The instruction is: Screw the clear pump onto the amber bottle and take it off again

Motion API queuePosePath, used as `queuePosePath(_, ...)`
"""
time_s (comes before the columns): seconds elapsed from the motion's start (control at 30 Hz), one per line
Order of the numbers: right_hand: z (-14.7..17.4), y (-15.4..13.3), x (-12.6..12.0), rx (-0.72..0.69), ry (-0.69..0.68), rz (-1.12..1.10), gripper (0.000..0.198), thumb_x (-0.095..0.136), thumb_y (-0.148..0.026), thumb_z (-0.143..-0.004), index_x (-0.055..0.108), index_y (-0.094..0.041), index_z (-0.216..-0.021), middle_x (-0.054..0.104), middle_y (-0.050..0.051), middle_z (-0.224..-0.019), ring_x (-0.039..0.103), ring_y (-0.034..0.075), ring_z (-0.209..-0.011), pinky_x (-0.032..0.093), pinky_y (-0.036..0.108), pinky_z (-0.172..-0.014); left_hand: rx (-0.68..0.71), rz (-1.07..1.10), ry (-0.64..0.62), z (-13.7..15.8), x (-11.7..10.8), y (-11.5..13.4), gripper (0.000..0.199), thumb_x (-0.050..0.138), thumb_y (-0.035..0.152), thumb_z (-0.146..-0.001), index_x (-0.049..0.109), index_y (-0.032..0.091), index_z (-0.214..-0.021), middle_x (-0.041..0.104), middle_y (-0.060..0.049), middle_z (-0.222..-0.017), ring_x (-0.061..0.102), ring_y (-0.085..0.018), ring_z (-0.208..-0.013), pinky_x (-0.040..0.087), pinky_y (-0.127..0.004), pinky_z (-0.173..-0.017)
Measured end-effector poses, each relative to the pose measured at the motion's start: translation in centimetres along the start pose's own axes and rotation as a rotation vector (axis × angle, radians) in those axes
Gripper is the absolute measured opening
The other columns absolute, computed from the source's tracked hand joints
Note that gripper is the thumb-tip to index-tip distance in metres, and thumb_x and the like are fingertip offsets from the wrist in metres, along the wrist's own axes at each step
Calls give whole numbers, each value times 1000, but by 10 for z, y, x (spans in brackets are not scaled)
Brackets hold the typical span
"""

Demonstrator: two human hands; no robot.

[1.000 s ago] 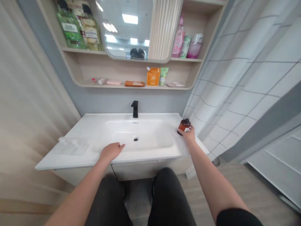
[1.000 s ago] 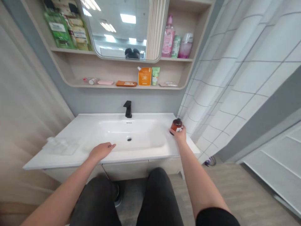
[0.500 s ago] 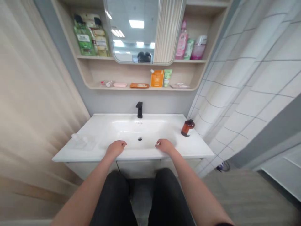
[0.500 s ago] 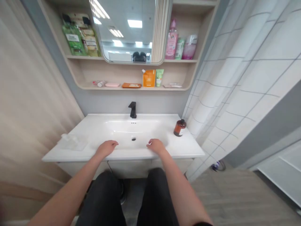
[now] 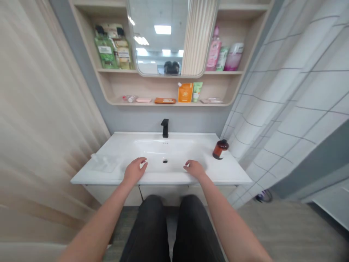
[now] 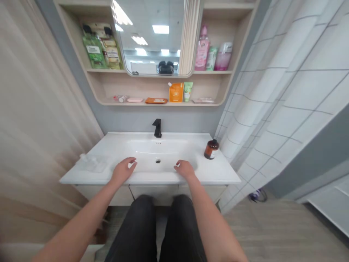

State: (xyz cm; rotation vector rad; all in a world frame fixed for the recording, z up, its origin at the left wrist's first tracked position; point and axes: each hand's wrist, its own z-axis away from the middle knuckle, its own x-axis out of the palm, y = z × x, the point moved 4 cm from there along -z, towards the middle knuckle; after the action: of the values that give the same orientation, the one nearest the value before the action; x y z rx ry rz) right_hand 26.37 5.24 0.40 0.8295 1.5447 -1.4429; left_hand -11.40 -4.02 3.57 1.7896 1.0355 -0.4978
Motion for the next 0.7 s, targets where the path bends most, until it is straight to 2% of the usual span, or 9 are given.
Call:
queuePosePath(0.07,-1,0,1,-6,-8,-7,24,73,-34,-97,84,-22,-114,83,10,-107,75,26,-104,47,30,-84,61,-54,147,0,-34,3,34,59,43,-103,76,23,-124,81,-10,-123,74,-30,-118,54,-41,-110)
queuePosePath(0.17,-3,2,2,-17,1,-29,23,72,-33,-97,84,-23,-113,83,9,-104,75,25,-100,46,29,-81,-24,-239,357,-5,-99,-6,41,54,44,-104,73,19,-130,77,-14,-127,72,-33,-119,52,-46,-113)
queuePosePath(0.23,-3,3,1,-45,14,-58,21,71,-32,-97,84,-23,-111,83,8,-102,74,24,-97,46,28,-79,-121,-415,351,-13,-134,-20,47,52,47,-104,72,17,-135,74,-18,-133,70,-37,-122,51,-50,-113)
queuePosePath(0.3,-3,4,0,-80,22,-108,21,70,-33,-98,84,-24,-110,83,6,-99,74,23,-93,45,28,-77,-218,-565,229,-21,-155,-39,55,51,52,-103,71,15,-138,72,-22,-136,69,-42,-121,53,-54,-108)
queuePosePath(0.4,-2,7,-2,-116,42,-180,21,68,-34,-99,85,-24,-107,82,5,-95,72,21,-87,45,28,-74,-358,-688,-34,-29,-159,-76,65,49,57,-100,70,10,-139,74,-27,-129,72,-45,-113,55,-54,-99)
queuePosePath(0.5,-1,8,-4,-126,72,-205,20,68,-31,-98,85,-24,-105,82,5,-94,72,21,-86,44,28,-74,-369,-745,-221,-31,-148,-105,61,49,52,-98,71,7,-133,77,-28,-119,73,-45,-113,55,-51,-99)
queuePosePath(0.6,-2,7,-3,-132,73,-203,19,69,-31,-97,85,-24,-105,82,5,-95,72,21,-85,44,28,-74,-313,-789,-247,-33,-142,-118,54,47,46,-97,72,7,-126,77,-28,-119,73,-43,-115,55,-48,-100)
queuePosePath(0.7,-2,9,-2,-132,71,-203,18,70,-31,-97,85,-24,-104,82,5,-94,72,22,-85,46,28,-75,-282,-753,-225,-32,-140,-109,49,45,48,-97,74,10,-113,77,-28,-115,72,-43,-113,55,-48,-98)
